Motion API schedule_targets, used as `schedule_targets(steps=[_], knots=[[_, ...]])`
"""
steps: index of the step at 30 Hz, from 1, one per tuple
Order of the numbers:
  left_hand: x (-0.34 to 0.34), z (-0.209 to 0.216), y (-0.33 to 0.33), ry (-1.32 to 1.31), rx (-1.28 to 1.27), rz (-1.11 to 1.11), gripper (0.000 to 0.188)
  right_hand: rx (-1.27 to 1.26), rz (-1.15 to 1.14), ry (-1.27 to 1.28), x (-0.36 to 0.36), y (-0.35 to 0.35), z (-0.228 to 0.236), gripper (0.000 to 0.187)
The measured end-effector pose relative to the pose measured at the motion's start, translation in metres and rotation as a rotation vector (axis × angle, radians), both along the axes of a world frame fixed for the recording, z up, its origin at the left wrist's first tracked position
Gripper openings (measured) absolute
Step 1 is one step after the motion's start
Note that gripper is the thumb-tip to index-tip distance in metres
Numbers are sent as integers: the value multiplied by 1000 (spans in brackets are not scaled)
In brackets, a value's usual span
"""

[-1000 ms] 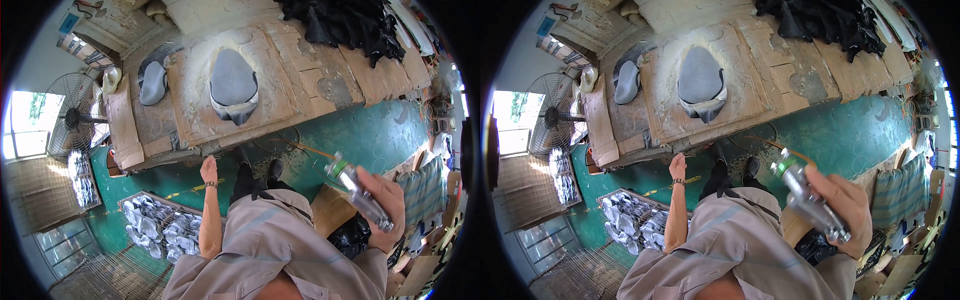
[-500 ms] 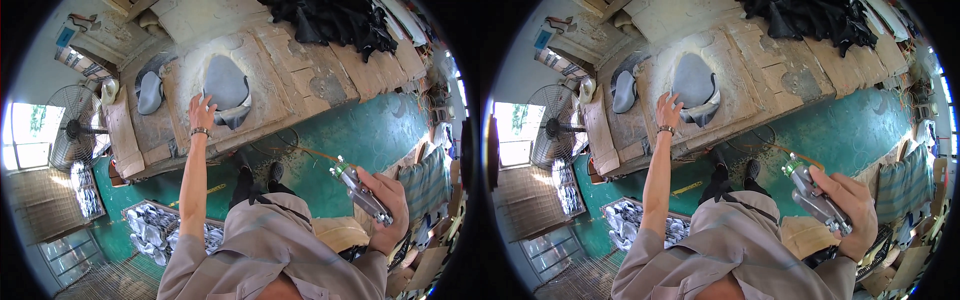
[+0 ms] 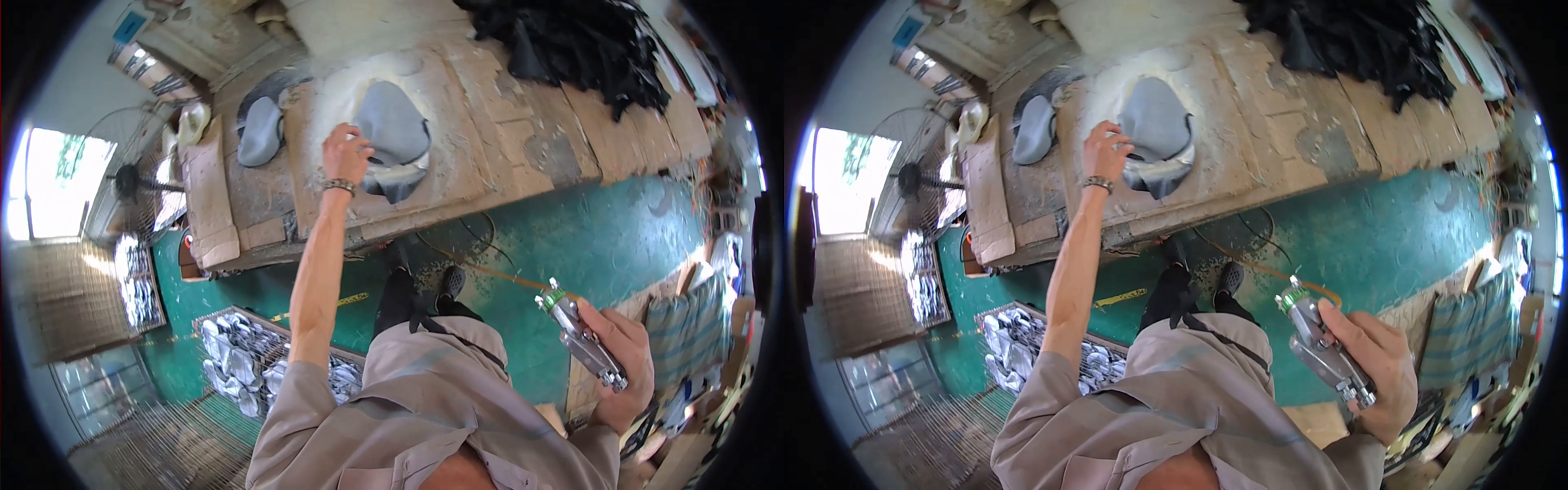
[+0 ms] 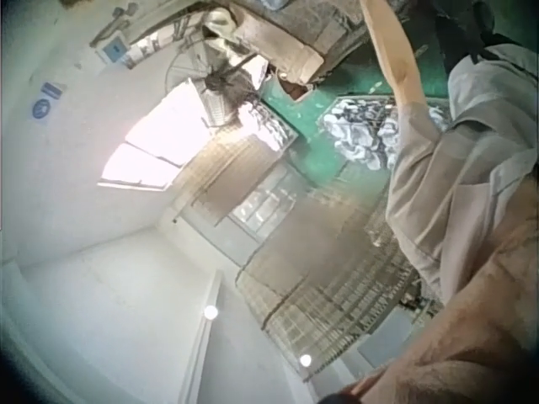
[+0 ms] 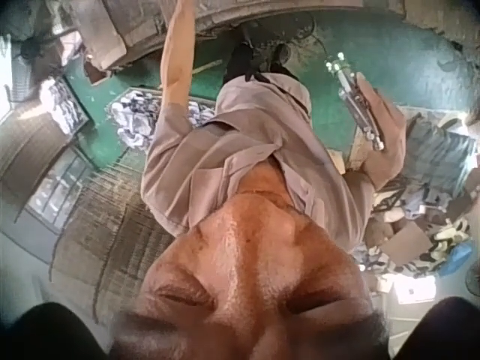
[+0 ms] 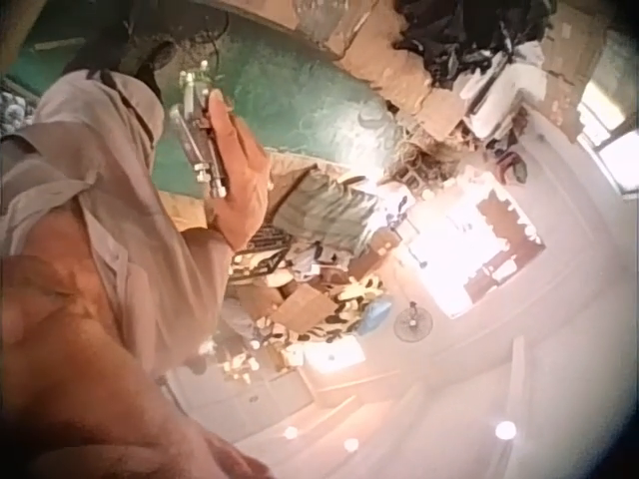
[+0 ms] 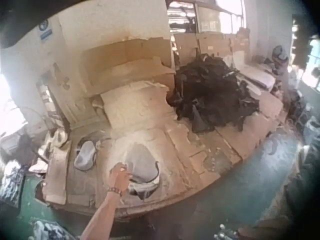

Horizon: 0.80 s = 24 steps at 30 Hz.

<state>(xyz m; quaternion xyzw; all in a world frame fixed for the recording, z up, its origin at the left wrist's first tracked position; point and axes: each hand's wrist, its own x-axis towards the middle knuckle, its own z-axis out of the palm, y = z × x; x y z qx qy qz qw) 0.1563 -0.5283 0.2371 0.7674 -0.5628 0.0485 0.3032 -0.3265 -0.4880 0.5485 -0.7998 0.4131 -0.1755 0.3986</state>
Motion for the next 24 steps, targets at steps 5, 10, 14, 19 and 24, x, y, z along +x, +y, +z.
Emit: schedule_targets(steps=[5, 10, 14, 19, 24], knots=[[-10, -2, 21, -11, -96, 66, 10, 30, 22, 24, 16, -1, 3, 55], [-25, 10, 57, 37, -203, 68, 14, 44, 127, 97, 71, -7, -11, 57], [-20, 18, 66, 91, -242, 68, 18, 22, 109, 110, 124, -12, -37, 58], [14, 48, 86, 160, -331, 139, 17, 92, 51, 116, 184, -16, -68, 61], [80, 101, 138, 77, -24, 54, 18, 171, 31, 66, 242, -24, -103, 56]])
